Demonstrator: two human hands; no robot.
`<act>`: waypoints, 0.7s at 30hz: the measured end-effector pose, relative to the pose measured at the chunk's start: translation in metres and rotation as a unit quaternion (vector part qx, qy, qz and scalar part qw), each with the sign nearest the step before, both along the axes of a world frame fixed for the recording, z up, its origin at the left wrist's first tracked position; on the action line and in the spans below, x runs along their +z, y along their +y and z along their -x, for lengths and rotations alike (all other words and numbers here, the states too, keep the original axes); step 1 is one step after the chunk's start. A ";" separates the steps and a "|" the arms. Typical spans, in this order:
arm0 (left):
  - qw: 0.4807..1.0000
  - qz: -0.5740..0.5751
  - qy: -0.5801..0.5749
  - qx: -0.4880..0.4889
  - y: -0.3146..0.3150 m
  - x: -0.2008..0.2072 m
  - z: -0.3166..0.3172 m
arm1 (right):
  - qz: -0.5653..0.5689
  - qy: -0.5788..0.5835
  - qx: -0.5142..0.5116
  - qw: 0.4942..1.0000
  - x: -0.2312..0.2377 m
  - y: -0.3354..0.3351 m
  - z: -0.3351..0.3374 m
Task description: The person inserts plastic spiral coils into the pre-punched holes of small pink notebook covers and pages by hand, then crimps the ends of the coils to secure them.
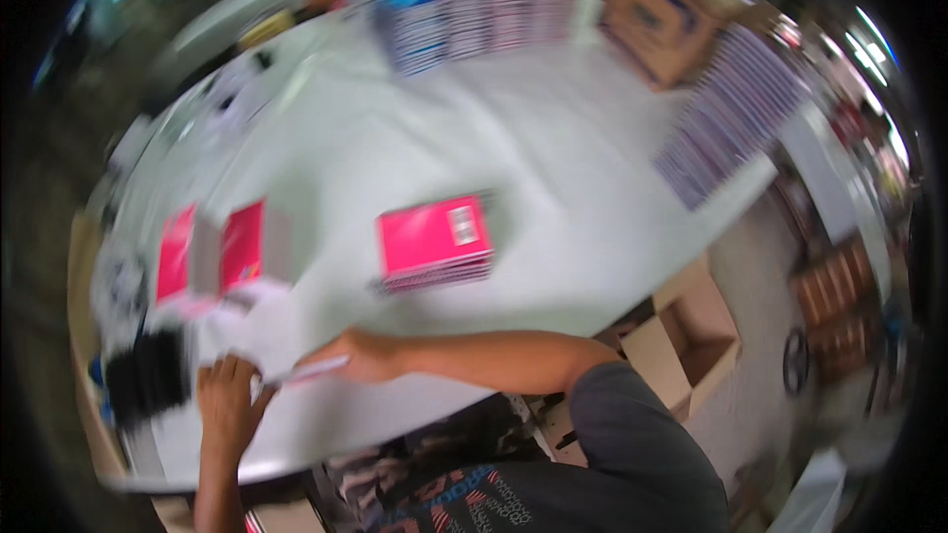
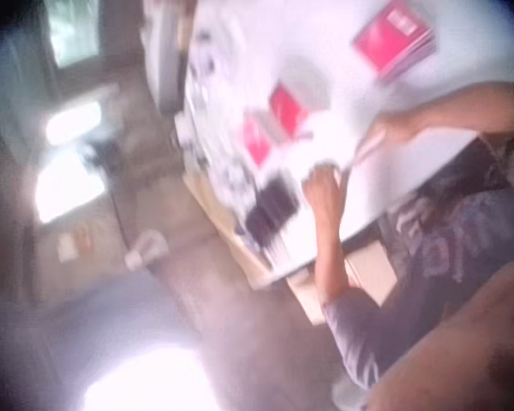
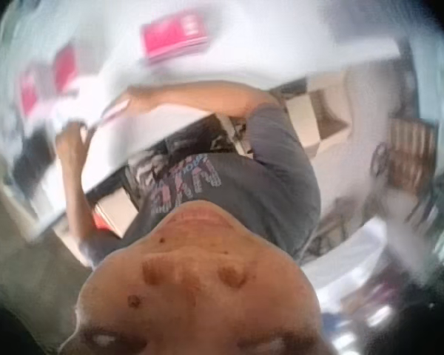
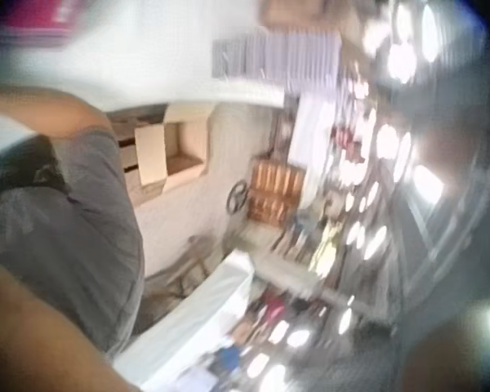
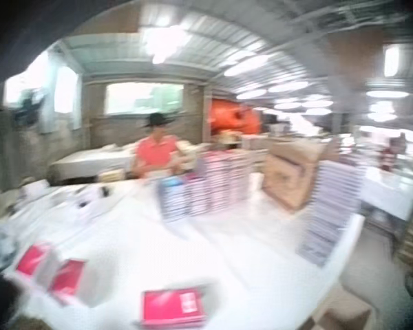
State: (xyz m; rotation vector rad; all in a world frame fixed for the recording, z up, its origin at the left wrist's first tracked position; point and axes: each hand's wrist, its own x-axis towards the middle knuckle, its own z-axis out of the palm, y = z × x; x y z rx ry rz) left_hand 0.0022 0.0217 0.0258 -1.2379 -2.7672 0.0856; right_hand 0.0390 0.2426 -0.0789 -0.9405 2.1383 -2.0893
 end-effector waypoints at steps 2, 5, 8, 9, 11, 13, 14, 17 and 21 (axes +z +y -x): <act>0.998 -0.029 -0.054 -0.020 0.009 -0.010 -0.015 | -0.010 -0.016 0.003 1.000 -0.008 0.009 -0.014; 0.983 0.064 -0.168 0.041 -0.006 0.007 -0.010 | -0.011 0.022 0.023 0.999 -0.006 0.005 -0.015; 0.998 -0.019 -0.037 -0.047 0.013 0.012 -0.028 | 0.002 0.000 0.033 0.999 -0.017 -0.005 -0.014; 0.996 -0.043 0.001 -0.076 0.020 0.014 -0.033 | 0.003 0.001 0.024 1.000 -0.018 -0.003 -0.015; 0.994 -0.028 -0.035 -0.098 0.015 0.010 -0.026 | -0.025 0.026 -0.001 0.999 -0.018 -0.002 -0.015; 0.991 -0.015 -0.071 -0.112 0.012 0.008 -0.025 | -0.007 0.036 0.011 0.999 -0.022 -0.007 -0.018; 0.997 0.037 -0.029 -0.055 0.011 0.006 -0.027 | 0.011 0.045 0.025 0.999 -0.023 -0.009 -0.019; 0.986 0.131 -0.016 0.103 0.024 0.002 -0.040 | -0.017 0.019 0.028 0.999 -0.009 -0.003 -0.024; 0.802 0.436 0.381 0.142 -0.007 -0.108 -0.087 | -0.020 0.105 -0.016 0.994 -0.009 -0.016 -0.025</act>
